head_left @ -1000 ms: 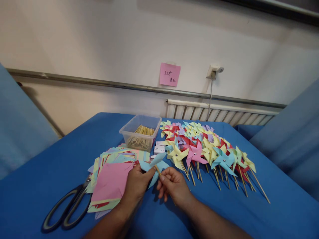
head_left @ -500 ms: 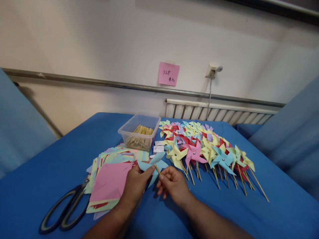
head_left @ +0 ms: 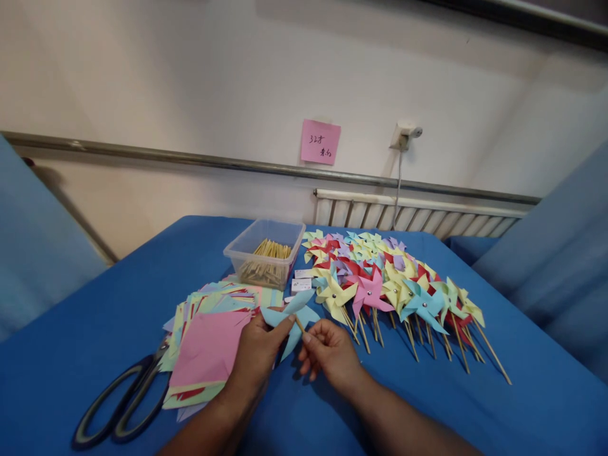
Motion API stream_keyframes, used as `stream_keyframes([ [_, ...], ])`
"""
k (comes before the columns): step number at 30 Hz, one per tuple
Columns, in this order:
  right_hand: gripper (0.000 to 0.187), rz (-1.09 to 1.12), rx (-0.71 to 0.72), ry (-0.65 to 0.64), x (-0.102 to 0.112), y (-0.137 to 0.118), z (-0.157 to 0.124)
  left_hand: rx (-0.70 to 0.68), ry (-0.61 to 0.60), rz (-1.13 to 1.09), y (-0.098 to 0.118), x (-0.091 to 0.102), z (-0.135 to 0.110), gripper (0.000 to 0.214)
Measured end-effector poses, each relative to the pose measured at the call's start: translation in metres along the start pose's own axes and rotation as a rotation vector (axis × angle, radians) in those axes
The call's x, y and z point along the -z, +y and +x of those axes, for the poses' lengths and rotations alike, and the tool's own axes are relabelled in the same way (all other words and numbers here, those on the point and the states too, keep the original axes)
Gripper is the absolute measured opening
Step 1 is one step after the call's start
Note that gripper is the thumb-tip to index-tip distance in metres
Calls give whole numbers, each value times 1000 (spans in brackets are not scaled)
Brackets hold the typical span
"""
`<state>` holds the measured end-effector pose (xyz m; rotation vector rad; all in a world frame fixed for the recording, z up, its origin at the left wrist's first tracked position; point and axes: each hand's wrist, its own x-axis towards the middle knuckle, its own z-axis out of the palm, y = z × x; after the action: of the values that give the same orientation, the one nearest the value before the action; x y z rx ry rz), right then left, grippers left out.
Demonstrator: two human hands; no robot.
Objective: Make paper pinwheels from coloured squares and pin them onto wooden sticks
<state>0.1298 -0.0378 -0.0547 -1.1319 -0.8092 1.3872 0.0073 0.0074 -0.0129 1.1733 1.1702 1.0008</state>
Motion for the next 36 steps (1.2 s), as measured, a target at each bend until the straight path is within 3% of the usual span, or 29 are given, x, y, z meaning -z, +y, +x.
stream_keyframes([
  [7, 53, -106, 90, 55, -1, -1, -3, -15, -149, -130, 4, 0, -5, 28],
  [14, 52, -90, 108, 67, 0, -5, -3, 28, -95, -195, 8, -1, -7, 33],
  [21, 49, 100, 53, 40, 0, -9, -1, -3, -105, -357, 12, -1, -9, 43],
  [27, 38, 319, -28, -52, 1, -13, -3, -48, -2, -205, 7, 3, -4, 37],
  [36, 38, 352, -150, -214, 3, -12, -7, -22, -83, -198, 14, -2, -7, 37],
])
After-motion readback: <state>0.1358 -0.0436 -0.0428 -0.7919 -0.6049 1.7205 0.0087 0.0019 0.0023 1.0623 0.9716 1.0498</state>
